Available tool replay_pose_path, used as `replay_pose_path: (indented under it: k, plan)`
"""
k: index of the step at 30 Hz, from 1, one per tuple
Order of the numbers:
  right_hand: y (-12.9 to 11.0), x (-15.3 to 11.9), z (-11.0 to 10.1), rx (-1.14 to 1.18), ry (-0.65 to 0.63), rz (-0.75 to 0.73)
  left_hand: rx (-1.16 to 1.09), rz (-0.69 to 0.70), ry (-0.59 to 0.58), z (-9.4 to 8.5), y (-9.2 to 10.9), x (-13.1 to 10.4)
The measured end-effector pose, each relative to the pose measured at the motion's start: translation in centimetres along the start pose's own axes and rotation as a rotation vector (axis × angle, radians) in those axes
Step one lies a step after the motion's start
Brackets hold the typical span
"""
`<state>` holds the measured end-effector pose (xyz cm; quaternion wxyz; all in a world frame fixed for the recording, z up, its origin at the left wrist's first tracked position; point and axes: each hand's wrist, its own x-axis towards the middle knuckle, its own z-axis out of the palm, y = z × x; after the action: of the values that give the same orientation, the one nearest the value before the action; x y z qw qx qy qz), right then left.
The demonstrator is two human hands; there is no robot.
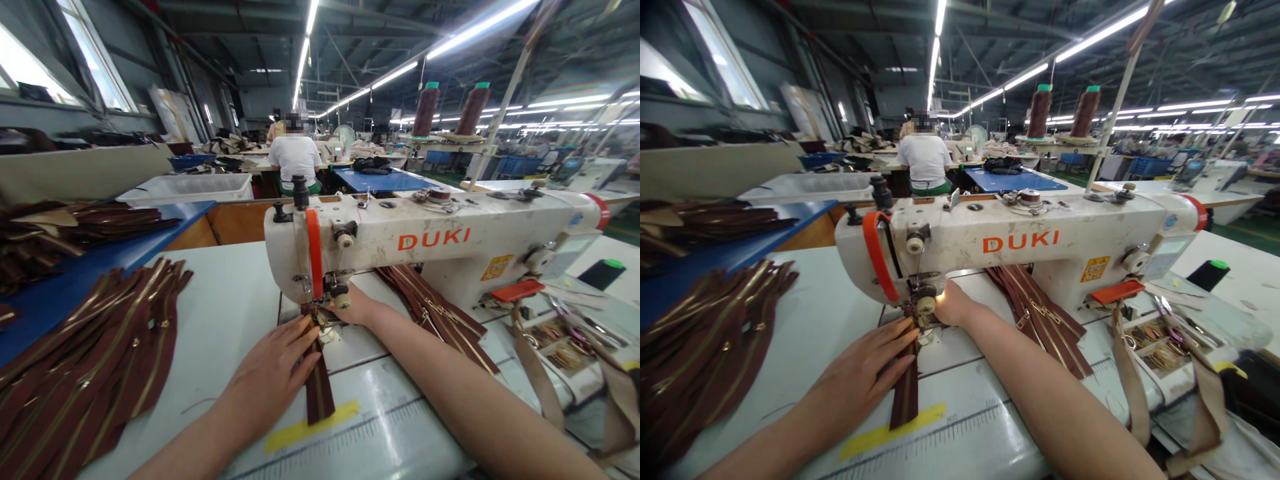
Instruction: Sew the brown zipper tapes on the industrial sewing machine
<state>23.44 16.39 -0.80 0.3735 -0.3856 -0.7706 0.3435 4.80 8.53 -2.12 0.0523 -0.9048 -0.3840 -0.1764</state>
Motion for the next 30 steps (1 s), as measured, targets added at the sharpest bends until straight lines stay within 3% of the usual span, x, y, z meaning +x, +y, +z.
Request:
replay_pose_path:
  k: [10,30]
  plan:
    - [-0.26,-0.28,0.07,0.037,-0.03,-0.083,0.018,-0.006,0.031,-0.38,0.61,-0.22]
    - [0.5,-0.09,0.27,-0.047,-0.049,-0.095,0.049,0.009,0.005,-0.58,0.75,-0.18]
